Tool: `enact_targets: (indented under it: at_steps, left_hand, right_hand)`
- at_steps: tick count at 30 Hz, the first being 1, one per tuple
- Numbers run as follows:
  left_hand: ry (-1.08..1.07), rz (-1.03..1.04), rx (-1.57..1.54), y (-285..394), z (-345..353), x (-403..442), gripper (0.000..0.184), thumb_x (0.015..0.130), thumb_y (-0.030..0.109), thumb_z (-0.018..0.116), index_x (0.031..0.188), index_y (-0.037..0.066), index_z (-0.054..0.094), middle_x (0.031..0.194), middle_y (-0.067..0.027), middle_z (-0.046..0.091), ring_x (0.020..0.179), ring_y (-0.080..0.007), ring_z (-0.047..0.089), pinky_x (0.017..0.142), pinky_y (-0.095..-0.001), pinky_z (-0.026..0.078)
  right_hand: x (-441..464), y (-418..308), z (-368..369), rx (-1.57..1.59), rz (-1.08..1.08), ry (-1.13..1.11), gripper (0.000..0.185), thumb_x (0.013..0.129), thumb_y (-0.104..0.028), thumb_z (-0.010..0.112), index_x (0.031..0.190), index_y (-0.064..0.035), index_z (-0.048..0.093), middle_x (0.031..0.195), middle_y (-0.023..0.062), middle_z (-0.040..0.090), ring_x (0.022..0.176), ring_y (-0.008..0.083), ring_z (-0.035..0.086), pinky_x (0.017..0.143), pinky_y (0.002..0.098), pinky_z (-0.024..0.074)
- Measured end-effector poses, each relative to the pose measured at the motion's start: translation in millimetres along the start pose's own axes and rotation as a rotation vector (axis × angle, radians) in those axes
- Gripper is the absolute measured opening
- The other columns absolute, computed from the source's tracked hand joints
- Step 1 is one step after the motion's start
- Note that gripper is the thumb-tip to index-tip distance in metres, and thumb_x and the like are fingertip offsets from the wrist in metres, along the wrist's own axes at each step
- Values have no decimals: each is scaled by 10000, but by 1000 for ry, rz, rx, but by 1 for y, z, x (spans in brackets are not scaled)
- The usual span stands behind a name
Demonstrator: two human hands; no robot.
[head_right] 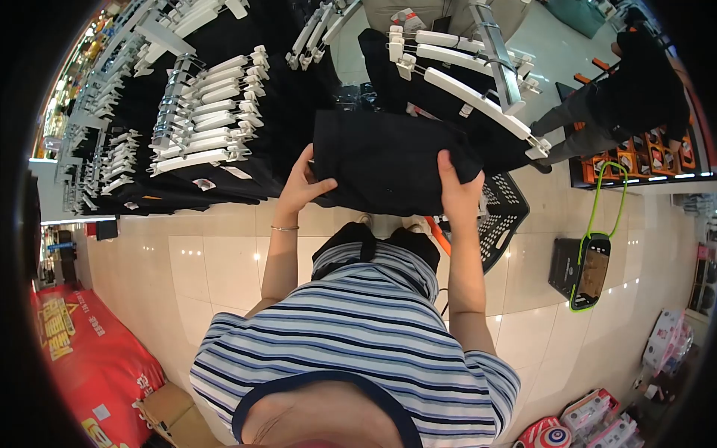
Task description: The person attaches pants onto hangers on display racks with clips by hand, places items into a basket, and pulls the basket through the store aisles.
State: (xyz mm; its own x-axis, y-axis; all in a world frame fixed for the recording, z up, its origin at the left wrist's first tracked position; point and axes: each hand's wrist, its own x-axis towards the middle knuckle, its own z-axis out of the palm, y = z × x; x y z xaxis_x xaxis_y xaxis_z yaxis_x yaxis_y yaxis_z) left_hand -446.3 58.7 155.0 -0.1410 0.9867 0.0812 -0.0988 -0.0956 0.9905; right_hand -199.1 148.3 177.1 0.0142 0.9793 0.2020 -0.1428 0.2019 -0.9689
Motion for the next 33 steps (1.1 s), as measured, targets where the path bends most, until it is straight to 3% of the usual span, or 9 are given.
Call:
enact_targets:
  at_steps: [3, 6, 7, 10, 13, 16, 22, 30, 33]
  left_hand:
    - [-194, 16, -63, 2, -10, 10, 578, 726, 39, 708, 1224, -7, 416, 1089, -34, 536, 999, -111, 505, 881, -257, 403]
    - [-220, 69, -78, 12, -7, 25, 562, 736, 47, 701, 1223, -21, 429, 1110, -46, 545, 1031, -116, 499, 907, -269, 387]
    - [-214, 87, -71, 22, -2, 30, 555, 739, 48, 698, 1222, -25, 434, 1114, -49, 548, 1041, -117, 497, 913, -272, 383]
    - [-86, 196, 129, 35, 6, 47, 273, 784, 15, 650, 1017, -6, 511, 948, -23, 583, 903, -76, 525, 807, -215, 406]
    - [-47, 290, 82, 34, 19, 45, 177, 809, -1, 621, 924, 15, 488, 895, -14, 575, 847, -54, 522, 749, -183, 403]
    - [-23, 330, -61, 33, 31, 36, 160, 825, -18, 595, 923, 18, 473, 895, -18, 573, 841, -53, 524, 745, -173, 405]
    - [96, 301, -220, 20, 33, 40, 193, 819, -88, 537, 968, 9, 462, 916, -27, 577, 848, -59, 533, 761, -177, 413]
    - [46, 257, 11, 26, 18, 58, 248, 773, -130, 552, 966, -5, 461, 900, -30, 568, 836, -73, 535, 763, -188, 409]
    - [54, 356, 117, 34, 17, 76, 190, 810, -67, 545, 967, 10, 470, 866, -16, 568, 796, -59, 518, 722, -176, 400]
  right_hand:
    - [7, -29, -7, 104, 94, -149, 435, 823, -127, 649, 1203, -8, 473, 1121, 69, 552, 996, 171, 534, 879, 293, 427]
    - [11, -46, -6, 189, 135, -75, 304, 831, -152, 646, 1073, 13, 566, 998, 42, 601, 892, 114, 544, 813, 243, 427]
    - [13, -45, -13, 188, 133, -137, 345, 827, -156, 653, 1109, 8, 543, 1027, 49, 590, 922, 124, 538, 842, 251, 418]
    - [13, -45, -16, 198, 69, -79, 347, 834, -147, 644, 1127, 6, 538, 1028, 66, 590, 954, 134, 529, 873, 254, 397]
    - [12, -39, -21, 86, 14, -1, 285, 865, -146, 598, 1107, 1, 562, 1021, 66, 599, 980, 139, 519, 889, 255, 379]
    - [8, -61, -22, -238, -202, -161, 267, 885, -181, 567, 1065, 16, 559, 1104, 84, 580, 975, 159, 529, 883, 280, 395]
    - [-3, -35, -37, -460, -120, -271, 191, 879, -138, 545, 983, 16, 589, 956, 87, 618, 880, 140, 545, 813, 247, 404]
    - [-1, 7, -38, -362, -24, -8, 255, 853, -144, 611, 1030, 36, 582, 955, 51, 624, 859, 109, 539, 780, 241, 423]
    - [9, -5, -29, -278, -93, 29, 215, 841, -134, 626, 988, 22, 603, 892, 42, 629, 809, 104, 542, 744, 235, 426]
